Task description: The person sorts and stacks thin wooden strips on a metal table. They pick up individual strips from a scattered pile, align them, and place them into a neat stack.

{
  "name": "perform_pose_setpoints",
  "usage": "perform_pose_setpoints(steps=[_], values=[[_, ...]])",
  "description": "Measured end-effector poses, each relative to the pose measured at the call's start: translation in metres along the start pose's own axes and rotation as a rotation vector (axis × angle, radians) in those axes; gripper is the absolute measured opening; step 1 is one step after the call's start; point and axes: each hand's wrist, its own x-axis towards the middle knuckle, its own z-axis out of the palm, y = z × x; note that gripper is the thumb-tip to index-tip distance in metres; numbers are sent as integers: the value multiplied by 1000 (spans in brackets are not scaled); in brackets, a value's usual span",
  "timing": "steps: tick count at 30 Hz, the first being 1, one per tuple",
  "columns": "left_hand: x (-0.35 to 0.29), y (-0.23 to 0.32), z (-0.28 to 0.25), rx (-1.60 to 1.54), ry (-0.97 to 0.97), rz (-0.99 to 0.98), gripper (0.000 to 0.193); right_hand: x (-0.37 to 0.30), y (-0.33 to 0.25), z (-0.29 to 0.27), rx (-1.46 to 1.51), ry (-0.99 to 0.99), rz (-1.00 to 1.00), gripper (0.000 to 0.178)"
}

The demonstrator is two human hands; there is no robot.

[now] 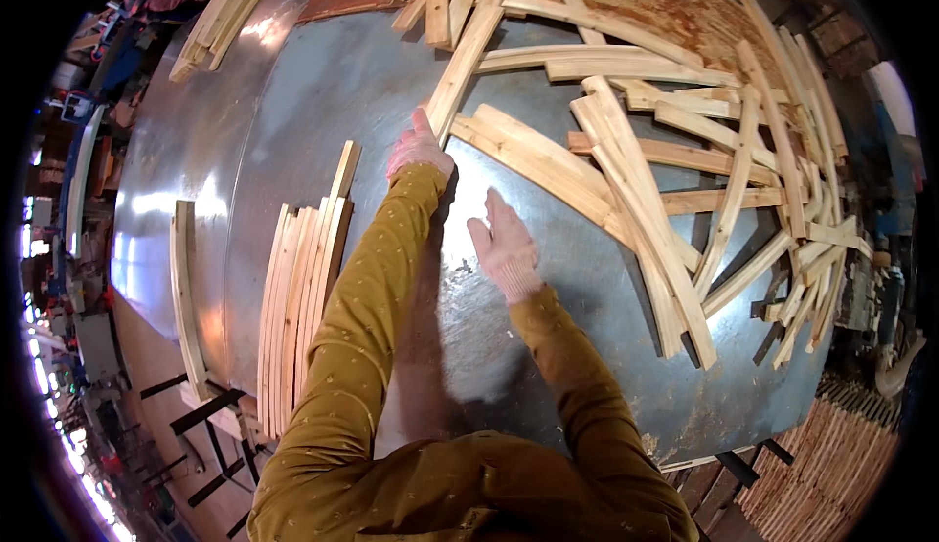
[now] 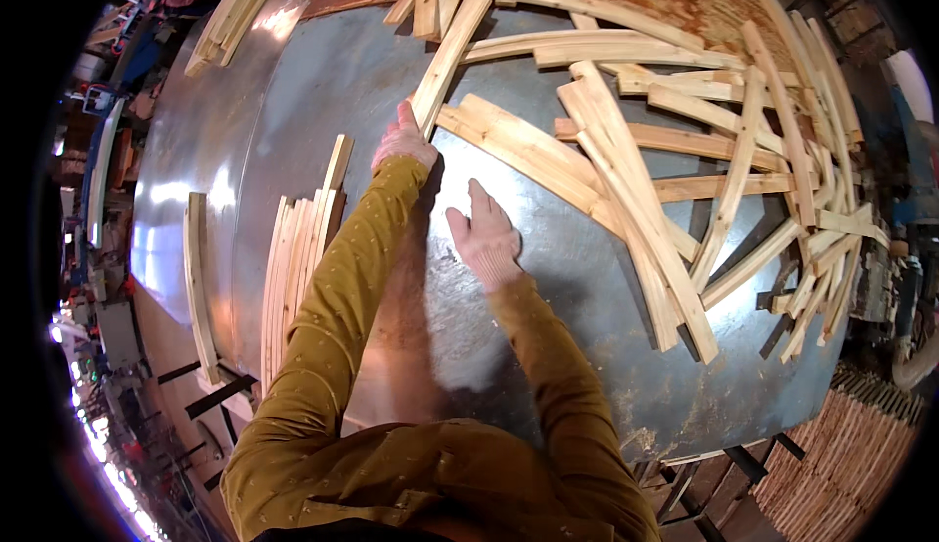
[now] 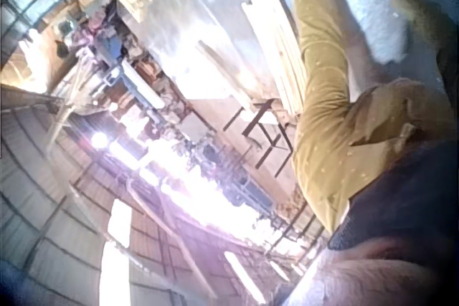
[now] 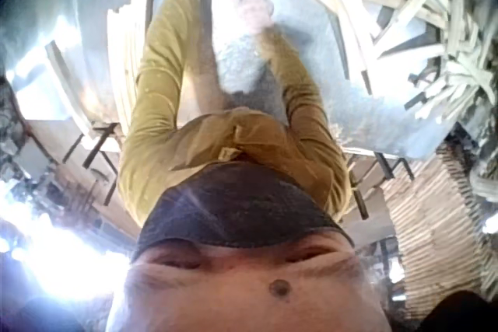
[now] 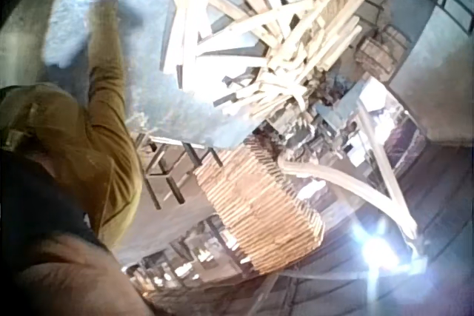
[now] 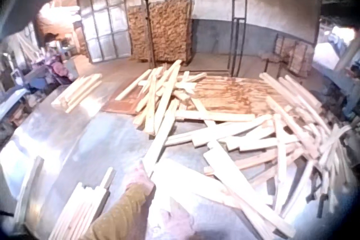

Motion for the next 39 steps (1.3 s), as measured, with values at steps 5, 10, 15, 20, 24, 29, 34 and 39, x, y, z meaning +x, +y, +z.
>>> perform_pose_setpoints(steps=[5,10,15,20,24,29,34,39], values=[[-73,-99,80,-1306,-615,371,74,8,-10,28,563,-27,239,53],[-213,-157,118,-1911,-1067,-99,75,-62,8,-3,992,-442,419,40],[-233,-238,155,-1655,-702,-223,47,-126,13,7,561,-358,446,40],[-259,-248,80,-713,-146,-333,45,-192,-56,48,-125,-237,92,39],[-272,-310,46,-140,286,-118,45,-223,-136,113,-83,-646,10,59],[-254,-466,33,233,199,-240,42,-228,-191,183,17,-962,34,86],[-257,-536,52,-55,186,-278,44,-185,-135,112,-30,-725,-88,77],[-256,-551,64,-228,393,-310,45,-114,22,-133,-851,395,124,95]])
